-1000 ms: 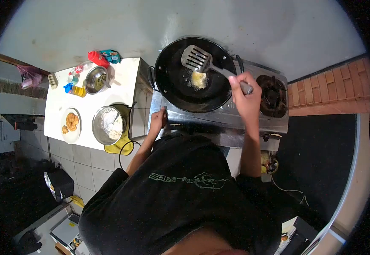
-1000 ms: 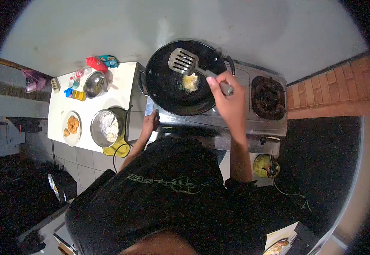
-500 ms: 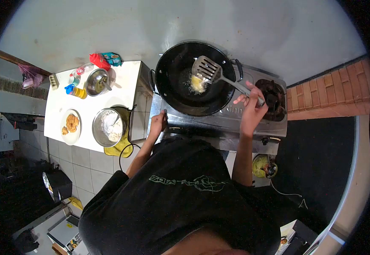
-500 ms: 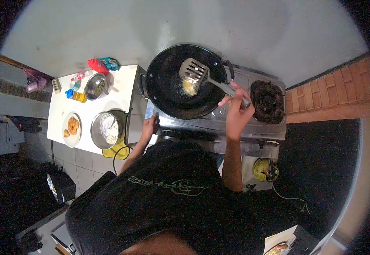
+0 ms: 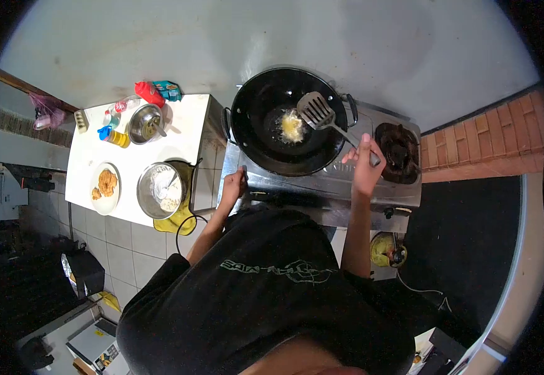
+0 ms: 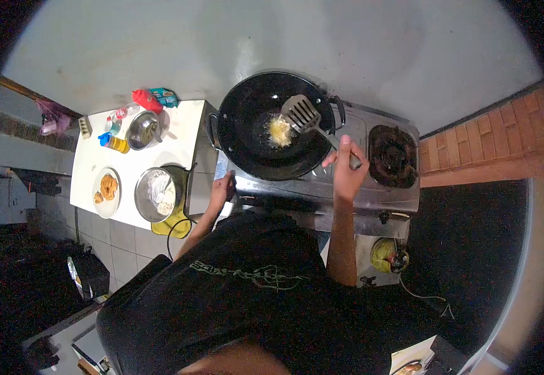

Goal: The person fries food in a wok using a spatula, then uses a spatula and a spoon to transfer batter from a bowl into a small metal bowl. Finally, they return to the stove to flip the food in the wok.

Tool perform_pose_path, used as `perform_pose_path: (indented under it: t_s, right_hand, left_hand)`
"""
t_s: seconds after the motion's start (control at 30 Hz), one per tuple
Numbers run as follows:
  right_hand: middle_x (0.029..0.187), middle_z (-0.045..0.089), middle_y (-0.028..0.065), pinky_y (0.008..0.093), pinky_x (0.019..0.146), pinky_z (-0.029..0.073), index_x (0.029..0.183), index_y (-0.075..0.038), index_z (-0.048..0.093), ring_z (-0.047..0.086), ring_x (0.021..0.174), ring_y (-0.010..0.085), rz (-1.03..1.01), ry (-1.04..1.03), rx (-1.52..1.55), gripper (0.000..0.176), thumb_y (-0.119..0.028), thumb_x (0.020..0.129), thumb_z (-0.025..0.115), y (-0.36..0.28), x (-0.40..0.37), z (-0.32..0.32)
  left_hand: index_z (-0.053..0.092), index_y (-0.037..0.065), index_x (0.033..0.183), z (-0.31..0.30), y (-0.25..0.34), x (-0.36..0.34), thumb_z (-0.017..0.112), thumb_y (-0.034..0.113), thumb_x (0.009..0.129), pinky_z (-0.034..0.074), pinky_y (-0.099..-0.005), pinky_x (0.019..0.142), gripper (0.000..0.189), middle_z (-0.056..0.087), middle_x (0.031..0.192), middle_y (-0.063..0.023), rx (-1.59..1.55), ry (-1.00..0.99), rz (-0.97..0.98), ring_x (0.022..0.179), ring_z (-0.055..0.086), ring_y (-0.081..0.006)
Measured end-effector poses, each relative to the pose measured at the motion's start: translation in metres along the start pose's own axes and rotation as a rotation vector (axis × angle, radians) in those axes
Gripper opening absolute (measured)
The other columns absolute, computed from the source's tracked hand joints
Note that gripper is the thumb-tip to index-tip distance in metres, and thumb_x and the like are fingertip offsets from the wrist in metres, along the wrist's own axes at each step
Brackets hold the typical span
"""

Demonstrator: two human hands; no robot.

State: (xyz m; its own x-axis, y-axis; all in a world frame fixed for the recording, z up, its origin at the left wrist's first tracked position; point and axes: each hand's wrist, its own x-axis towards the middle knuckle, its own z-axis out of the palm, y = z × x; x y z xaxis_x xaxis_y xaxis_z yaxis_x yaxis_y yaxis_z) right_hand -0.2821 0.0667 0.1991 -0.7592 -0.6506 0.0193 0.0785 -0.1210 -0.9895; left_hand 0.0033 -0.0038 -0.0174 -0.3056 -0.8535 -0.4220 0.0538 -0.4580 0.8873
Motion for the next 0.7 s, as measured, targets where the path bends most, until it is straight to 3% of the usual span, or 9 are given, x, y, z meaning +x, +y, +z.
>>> perform_pose_path:
  t_s: [0.1, 0.23, 0.33, 0.43, 0.5, 0.6, 0.7]
  right_hand:
    - [0.057, 0.044, 0.0034, 0.0265, 0.046, 0.042, 0.067, 0.001, 0.051, 0.047, 0.05, 0.0112, -0.159, -0.098, -0.108, 0.037, -0.024, 0.095, 0.05, 0.01, 0.002, 0.0]
    - [0.056, 0.049, 0.0034, 0.0247, 0.047, 0.041, 0.072, 0.002, 0.056, 0.049, 0.05, 0.0096, -0.119, -0.078, -0.249, 0.036, -0.024, 0.095, 0.05, 0.011, -0.002, 0.005]
    - [0.057, 0.053, 0.0036, 0.0264, 0.048, 0.039, 0.074, 0.002, 0.057, 0.052, 0.048, 0.0094, -0.197, -0.095, -0.418, 0.029, -0.019, 0.094, 0.051, 0.009, -0.005, 0.011]
    - [0.06, 0.056, 0.0084, 0.0287, 0.048, 0.04, 0.077, 0.003, 0.057, 0.052, 0.047, 0.0124, -0.251, -0.113, -0.46, 0.024, -0.016, 0.092, 0.053, 0.015, -0.005, 0.015]
    - [0.064, 0.056, 0.0129, 0.0316, 0.051, 0.042, 0.077, 0.003, 0.055, 0.055, 0.051, 0.0213, -0.297, -0.127, -0.537, 0.022, -0.014, 0.09, 0.056, 0.025, -0.001, 0.014]
    - [0.066, 0.053, 0.0159, 0.0338, 0.053, 0.041, 0.075, 0.003, 0.053, 0.054, 0.056, 0.029, -0.459, -0.071, -0.587, 0.022, -0.013, 0.089, 0.057, 0.04, 0.005, 0.016]
    - [0.065, 0.05, 0.0157, 0.035, 0.054, 0.04, 0.074, 0.002, 0.051, 0.05, 0.058, 0.0315, -0.456, -0.114, -0.649, 0.022, -0.013, 0.088, 0.058, 0.025, 0.003, 0.024]
  left_hand:
    - [0.04, 0.014, 0.051, 0.002, 0.005, -0.003, 0.043, 0.04, 0.096, 0.018, -0.0249, 0.035, 0.052, 0.032, 0.043, 0.0054, 0.008, 0.01, -0.008, 0.035, 0.026, -0.0066]
    - [0.039, 0.014, 0.051, 0.003, 0.002, -0.002, 0.043, 0.041, 0.095, 0.018, -0.0252, 0.035, 0.053, 0.033, 0.043, 0.005, 0.015, 0.015, 0.008, 0.035, 0.027, -0.0069]
    - [0.039, 0.013, 0.051, 0.002, 0.0, -0.001, 0.042, 0.042, 0.096, 0.018, -0.0254, 0.036, 0.053, 0.033, 0.043, 0.005, 0.031, 0.03, -0.007, 0.035, 0.027, -0.007]
    - [0.039, 0.013, 0.051, 0.0, -0.002, 0.0, 0.042, 0.042, 0.096, 0.018, -0.0257, 0.036, 0.053, 0.032, 0.043, 0.0047, 0.02, 0.003, 0.013, 0.035, 0.026, -0.0072]
    - [0.039, 0.014, 0.053, -0.002, -0.002, 0.001, 0.044, 0.042, 0.095, 0.019, -0.0246, 0.037, 0.05, 0.033, 0.046, 0.0056, 0.016, -0.008, 0.008, 0.037, 0.027, -0.0064]
    - [0.039, 0.015, 0.055, 0.001, 0.007, -0.004, 0.046, 0.041, 0.094, 0.019, -0.0236, 0.038, 0.048, 0.034, 0.049, 0.0064, 0.005, -0.015, -0.021, 0.04, 0.028, -0.0056]
    - [0.038, 0.015, 0.055, 0.003, 0.01, -0.006, 0.046, 0.041, 0.095, 0.019, -0.0236, 0.039, 0.048, 0.034, 0.049, 0.0064, -0.008, -0.014, -0.043, 0.04, 0.028, -0.0056]
